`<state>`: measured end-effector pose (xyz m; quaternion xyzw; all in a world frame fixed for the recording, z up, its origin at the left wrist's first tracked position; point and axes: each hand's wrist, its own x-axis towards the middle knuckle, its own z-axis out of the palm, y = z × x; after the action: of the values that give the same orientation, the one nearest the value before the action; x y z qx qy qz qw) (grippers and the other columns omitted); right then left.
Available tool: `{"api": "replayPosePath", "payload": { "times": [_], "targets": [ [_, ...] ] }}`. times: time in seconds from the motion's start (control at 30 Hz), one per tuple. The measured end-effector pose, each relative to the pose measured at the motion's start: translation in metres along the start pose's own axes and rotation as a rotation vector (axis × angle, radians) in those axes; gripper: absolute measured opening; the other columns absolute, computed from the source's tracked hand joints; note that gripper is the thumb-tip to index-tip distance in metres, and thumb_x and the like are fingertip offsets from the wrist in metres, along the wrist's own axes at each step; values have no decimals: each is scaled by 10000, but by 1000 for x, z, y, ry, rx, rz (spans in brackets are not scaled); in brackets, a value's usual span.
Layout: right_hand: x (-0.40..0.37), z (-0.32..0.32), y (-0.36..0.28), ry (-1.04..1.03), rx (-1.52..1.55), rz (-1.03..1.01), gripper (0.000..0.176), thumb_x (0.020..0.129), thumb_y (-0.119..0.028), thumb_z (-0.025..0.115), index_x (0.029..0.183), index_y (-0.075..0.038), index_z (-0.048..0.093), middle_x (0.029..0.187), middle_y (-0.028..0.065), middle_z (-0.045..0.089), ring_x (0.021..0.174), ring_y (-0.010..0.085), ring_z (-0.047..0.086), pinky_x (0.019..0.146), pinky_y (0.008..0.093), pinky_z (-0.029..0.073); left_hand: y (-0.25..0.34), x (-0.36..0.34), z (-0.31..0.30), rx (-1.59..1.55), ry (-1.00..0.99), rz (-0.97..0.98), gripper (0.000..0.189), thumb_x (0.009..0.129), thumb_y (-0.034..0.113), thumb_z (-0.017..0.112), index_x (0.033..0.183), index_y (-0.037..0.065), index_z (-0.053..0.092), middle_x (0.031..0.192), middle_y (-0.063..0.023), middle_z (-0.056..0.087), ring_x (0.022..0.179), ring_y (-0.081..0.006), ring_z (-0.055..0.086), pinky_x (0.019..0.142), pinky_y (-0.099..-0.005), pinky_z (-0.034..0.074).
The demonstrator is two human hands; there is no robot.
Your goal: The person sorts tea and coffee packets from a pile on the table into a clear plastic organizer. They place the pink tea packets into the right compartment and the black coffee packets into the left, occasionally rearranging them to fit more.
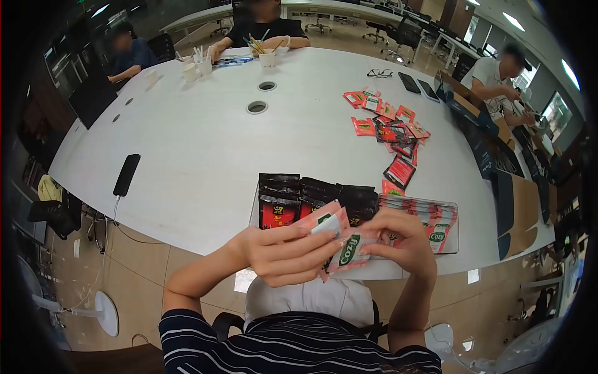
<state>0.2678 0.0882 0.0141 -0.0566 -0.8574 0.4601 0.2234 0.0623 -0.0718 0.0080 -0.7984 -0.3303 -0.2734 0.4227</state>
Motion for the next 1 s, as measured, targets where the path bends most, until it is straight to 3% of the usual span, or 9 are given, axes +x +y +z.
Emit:
{"api": "replayPosePath", "payload": {
  "times": [0.13, 0.23, 0.27, 0.43, 0.47, 0.6, 0.7, 0.83, 1.0],
  "targets": [
    [-11, 4, 10, 177, 288, 36, 240, 726, 66, 689, 943, 13, 603, 789, 37, 588, 726, 95, 574, 617, 203, 459, 5, -11, -11, 3, 142, -362, 134, 798, 198, 668, 730, 127, 577, 953, -35, 687, 858, -167, 658, 704, -265, 441],
    [-28, 3, 14, 567, 370, 81, 296, 759, 100, 637, 1032, 30, 549, 817, 40, 587, 770, 91, 566, 695, 214, 464, 13, -38, 8, -144, 445, -610, 179, 794, 213, 677, 851, 110, 542, 936, -64, 689, 832, -216, 660, 681, -307, 446],
    [-37, -1, 16, 633, 320, 116, 317, 763, 107, 626, 1056, 30, 531, 828, 39, 589, 788, 90, 564, 714, 216, 461, 18, -41, 16, -153, 488, -672, 224, 827, 202, 647, 952, 94, 496, 909, -96, 689, 812, -250, 661, 667, -316, 449],
    [-63, -13, 24, 932, 179, 194, 399, 764, 126, 606, 1129, 30, 477, 854, 34, 596, 871, 92, 559, 771, 216, 449, 25, -57, 25, -80, 688, -795, 188, 864, 30, 585, 940, 4, 414, 804, -211, 627, 727, -286, 639, 633, -402, 548],
    [-61, -14, 22, 943, 117, 227, 439, 764, 127, 601, 1164, 21, 455, 881, 49, 608, 897, 103, 567, 781, 213, 450, 28, -59, 29, -36, 772, -902, 151, 888, 13, 532, 946, -26, 399, 838, -223, 625, 764, -291, 641, 708, -433, 562],
    [-58, -14, 16, 784, -13, 266, 390, 754, 105, 612, 1115, -1, 508, 955, 52, 623, 895, 106, 579, 775, 219, 455, 34, -67, 38, -11, 934, -1420, 193, 912, 16, 434, 1070, -83, 384, 1028, -237, 596, 1001, -312, 590, 810, -416, 567],
    [-51, -17, 15, 526, -205, 339, 312, 737, 63, 636, 1027, -27, 567, 947, 39, 618, 827, 114, 586, 734, 236, 454, 40, -81, 39, -12, 920, -1373, 209, 909, 25, 442, 1079, -83, 382, 1043, -227, 589, 1001, -311, 591, 825, -410, 562],
    [-44, -8, 15, 298, -443, 390, 243, 677, 4, 707, 897, -41, 613, 856, 35, 599, 764, 151, 537, 719, 265, 433, 41, -70, 39, -30, 955, -1407, 251, 892, 78, 539, 995, -62, 358, 937, -286, 606, 823, -314, 652, 724, -367, 592],
    [-32, -19, 14, 76, -793, 173, 335, 577, -72, 764, 880, -76, 622, 842, 35, 554, 817, 225, 509, 728, 339, 416, 44, -79, 38, -144, 943, -1290, 268, 891, 107, 575, 960, -38, 361, 892, -272, 620, 804, -303, 656, 722, -375, 584]
  ]
}}
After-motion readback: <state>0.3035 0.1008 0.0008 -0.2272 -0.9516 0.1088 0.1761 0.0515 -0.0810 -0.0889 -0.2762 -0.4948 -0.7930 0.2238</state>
